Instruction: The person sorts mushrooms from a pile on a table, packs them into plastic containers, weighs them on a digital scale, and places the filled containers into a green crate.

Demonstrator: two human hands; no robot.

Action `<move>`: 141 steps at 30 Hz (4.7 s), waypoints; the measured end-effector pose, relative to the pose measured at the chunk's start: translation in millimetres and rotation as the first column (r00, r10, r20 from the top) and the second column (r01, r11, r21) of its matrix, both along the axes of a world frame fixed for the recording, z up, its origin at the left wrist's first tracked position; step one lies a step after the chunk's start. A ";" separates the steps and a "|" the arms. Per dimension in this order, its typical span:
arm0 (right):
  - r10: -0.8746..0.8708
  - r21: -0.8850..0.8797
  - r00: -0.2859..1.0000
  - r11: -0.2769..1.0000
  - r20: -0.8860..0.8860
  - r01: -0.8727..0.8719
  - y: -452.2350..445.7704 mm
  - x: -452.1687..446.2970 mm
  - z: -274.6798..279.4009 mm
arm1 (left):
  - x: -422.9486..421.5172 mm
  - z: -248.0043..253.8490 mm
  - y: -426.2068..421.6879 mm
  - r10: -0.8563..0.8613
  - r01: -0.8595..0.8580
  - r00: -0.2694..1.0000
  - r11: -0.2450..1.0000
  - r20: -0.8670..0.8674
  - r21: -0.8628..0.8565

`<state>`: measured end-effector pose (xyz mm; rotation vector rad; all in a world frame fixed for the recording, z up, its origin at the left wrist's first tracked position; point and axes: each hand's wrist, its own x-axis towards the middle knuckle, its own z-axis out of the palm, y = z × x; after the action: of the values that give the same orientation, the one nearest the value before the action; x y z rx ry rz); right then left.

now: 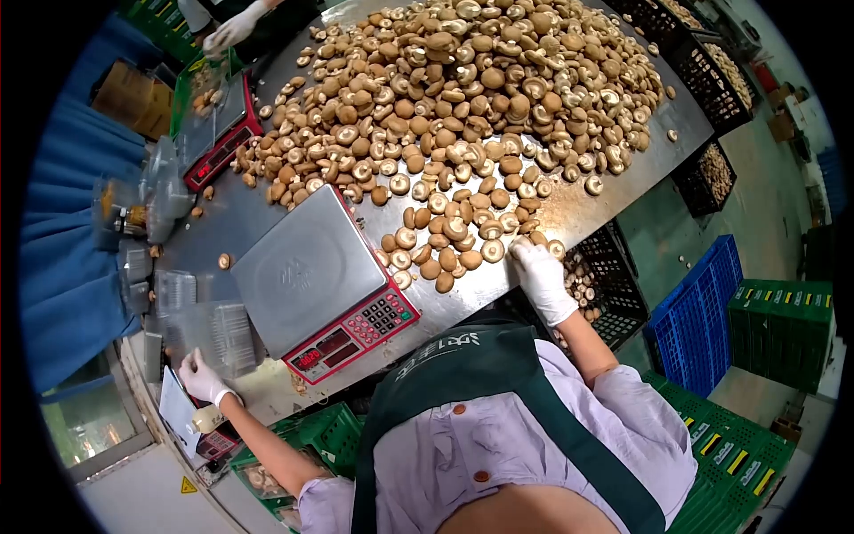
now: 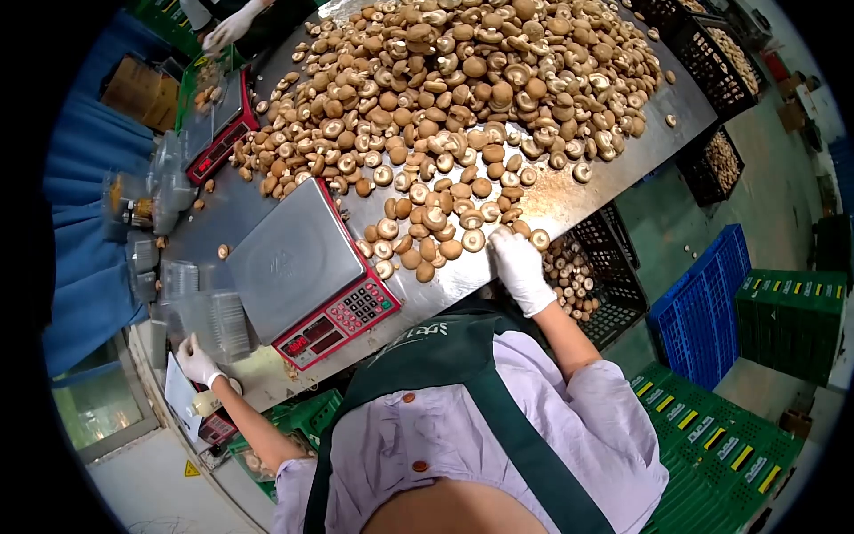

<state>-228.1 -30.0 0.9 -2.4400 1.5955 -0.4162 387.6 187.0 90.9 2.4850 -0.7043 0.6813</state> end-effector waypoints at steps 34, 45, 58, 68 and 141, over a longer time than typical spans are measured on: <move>-0.563 0.682 0.421 0.698 0.711 -0.218 -73.8 -65.2 15.5 | -397.2 -82.9 -255.2 -0.738 0.931 0.337 0.169 -0.584 0.324; -0.330 0.601 0.531 0.627 0.781 -0.495 -86.2 25.1 61.5 | -392.1 -72.8 -219.3 -0.607 -0.416 -0.712 0.769 -0.352 -0.485; -0.062 0.192 0.992 0.981 0.110 0.040 -200.7 59.1 -20.1 | -396.6 -100.8 -214.7 -0.466 -0.316 -0.778 0.870 -0.421 -0.379; -0.396 0.596 0.491 0.715 0.776 -0.365 -160.2 28.6 11.5 | -400.2 -100.0 -229.9 -0.314 -0.119 -0.919 0.801 -0.241 -0.587; 0.189 0.259 0.943 0.930 0.274 -0.261 -226.6 66.1 -10.7 | -399.5 -110.9 -226.3 -0.539 -0.319 -0.770 0.788 -0.341 -0.526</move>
<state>-162.1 -256.6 -9.8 -2.2143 1.1654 -0.3925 -11.9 -39.3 -20.0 0.7905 0.0110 -1.7875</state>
